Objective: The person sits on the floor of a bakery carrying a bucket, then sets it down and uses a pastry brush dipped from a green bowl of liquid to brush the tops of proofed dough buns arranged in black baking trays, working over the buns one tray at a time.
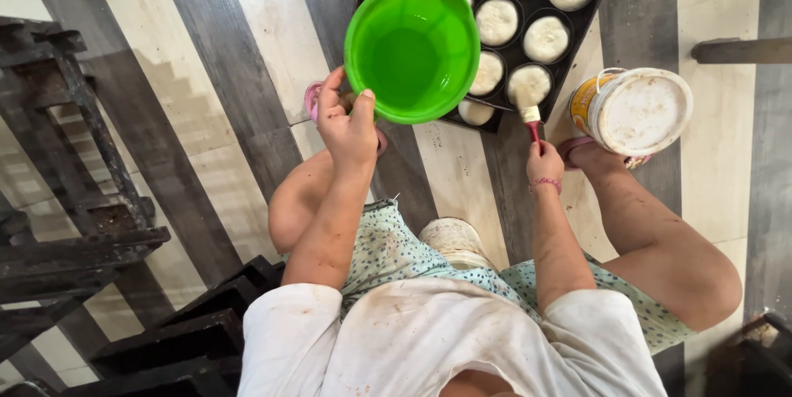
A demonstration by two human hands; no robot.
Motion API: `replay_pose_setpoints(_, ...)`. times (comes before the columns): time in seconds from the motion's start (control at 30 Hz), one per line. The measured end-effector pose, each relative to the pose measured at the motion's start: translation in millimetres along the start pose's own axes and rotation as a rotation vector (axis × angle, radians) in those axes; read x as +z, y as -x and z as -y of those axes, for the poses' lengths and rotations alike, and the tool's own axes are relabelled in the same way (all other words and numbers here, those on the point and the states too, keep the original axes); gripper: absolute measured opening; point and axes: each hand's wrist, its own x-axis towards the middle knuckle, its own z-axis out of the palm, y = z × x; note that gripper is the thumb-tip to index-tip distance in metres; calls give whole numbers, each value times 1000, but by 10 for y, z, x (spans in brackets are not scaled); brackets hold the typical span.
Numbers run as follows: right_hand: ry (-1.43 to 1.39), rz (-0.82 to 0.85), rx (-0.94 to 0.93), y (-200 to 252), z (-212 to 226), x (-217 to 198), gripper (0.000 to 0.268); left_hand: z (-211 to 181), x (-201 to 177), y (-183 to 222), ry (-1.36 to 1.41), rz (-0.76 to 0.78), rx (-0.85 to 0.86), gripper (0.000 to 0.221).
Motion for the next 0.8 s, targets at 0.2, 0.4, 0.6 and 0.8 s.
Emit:
replay_pose_setpoints(0.2, 109, 79, 73, -36, 124, -29, 31, -59, -88, -59, 7, -18, -3, 40)
replay_pose_setpoints(0.4, 13, 75, -33, -85, 429, 117, 29, -47, -159, -72, 46, -88, -1, 41)
replay_pose_setpoints(0.6, -58, 203, -134, -300, 547, 564, 36, -59, -147, -94, 17, -80, 5, 41)
replay_pose_setpoints(0.8, -82, 168, -181, -139, 673, 469, 31, 9, -132, -122, 19, -75, 32, 40)
